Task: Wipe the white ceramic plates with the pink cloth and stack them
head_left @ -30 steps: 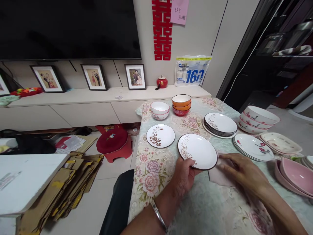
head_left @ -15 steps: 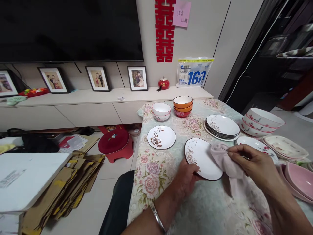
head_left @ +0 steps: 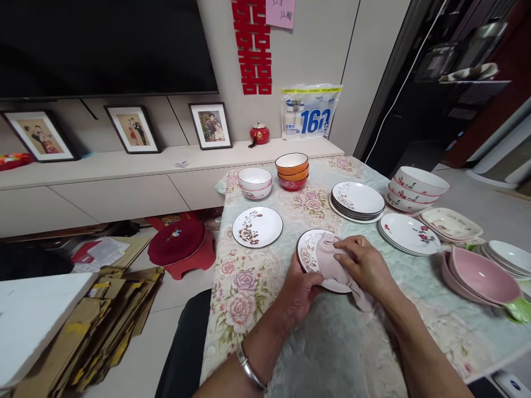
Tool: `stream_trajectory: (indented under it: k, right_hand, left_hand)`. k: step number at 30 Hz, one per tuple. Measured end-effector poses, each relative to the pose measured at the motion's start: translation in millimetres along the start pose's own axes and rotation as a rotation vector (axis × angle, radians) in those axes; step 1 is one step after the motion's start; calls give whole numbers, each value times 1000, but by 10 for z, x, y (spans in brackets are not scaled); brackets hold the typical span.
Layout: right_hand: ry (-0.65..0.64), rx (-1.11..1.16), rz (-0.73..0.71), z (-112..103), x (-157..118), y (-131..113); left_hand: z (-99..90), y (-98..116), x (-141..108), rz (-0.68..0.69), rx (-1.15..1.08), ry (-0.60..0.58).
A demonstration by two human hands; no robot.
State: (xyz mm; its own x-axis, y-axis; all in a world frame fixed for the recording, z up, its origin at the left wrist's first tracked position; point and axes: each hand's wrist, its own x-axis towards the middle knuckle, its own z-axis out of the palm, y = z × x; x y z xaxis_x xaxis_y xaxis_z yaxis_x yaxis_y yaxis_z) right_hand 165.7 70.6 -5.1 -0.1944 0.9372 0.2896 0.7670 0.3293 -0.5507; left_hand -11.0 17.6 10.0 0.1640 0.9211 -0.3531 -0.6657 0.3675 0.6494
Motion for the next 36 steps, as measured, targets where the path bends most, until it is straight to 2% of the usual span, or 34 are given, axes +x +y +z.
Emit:
stream_trajectory:
  k: [3,9,12,16,19,21,25,27,29,33,36]
  right_hand:
    - [-52,-25,-75,3,-29,-98]
    - [-304,184,-307,-30,-66,-400]
    - [-247,125,-276,7,-57,-372]
    - [-54,-151,-78,41,-34,-219]
    - [-1,-340,-7,60,-43,-240]
    - [-20,-333,-62,81,-60,-334]
    - [-163,-43,-289,109,-83,-508]
    - [-201,31,-330,103,-78,-507]
    - [-178,-15,-281,83,-67,-450]
    - [-74,-301,-5,20,-56,-329]
    - [-48,-509,151,-12,-68,-336]
  left_hand:
    - [-13,-6,-6,0,12,-16]
    - [-36,-10,-23,25,65,-51]
    - [-46,-10,-15,22,90,-64]
    - [-42,-13,0,8,102,-23]
    - [-39,-14,-4,3,128,-31]
    - [-45,-19,-12,16,136,-57]
    - [-79,-43,-20,4,130,-148]
    - [-94,-49,-15,-13,127,-169]
    - [-102,-44,-6,-27,123,-154]
    - [-85,-27,0,-61,154,-104]
    - [-56,-50,-18,-35,159,-6]
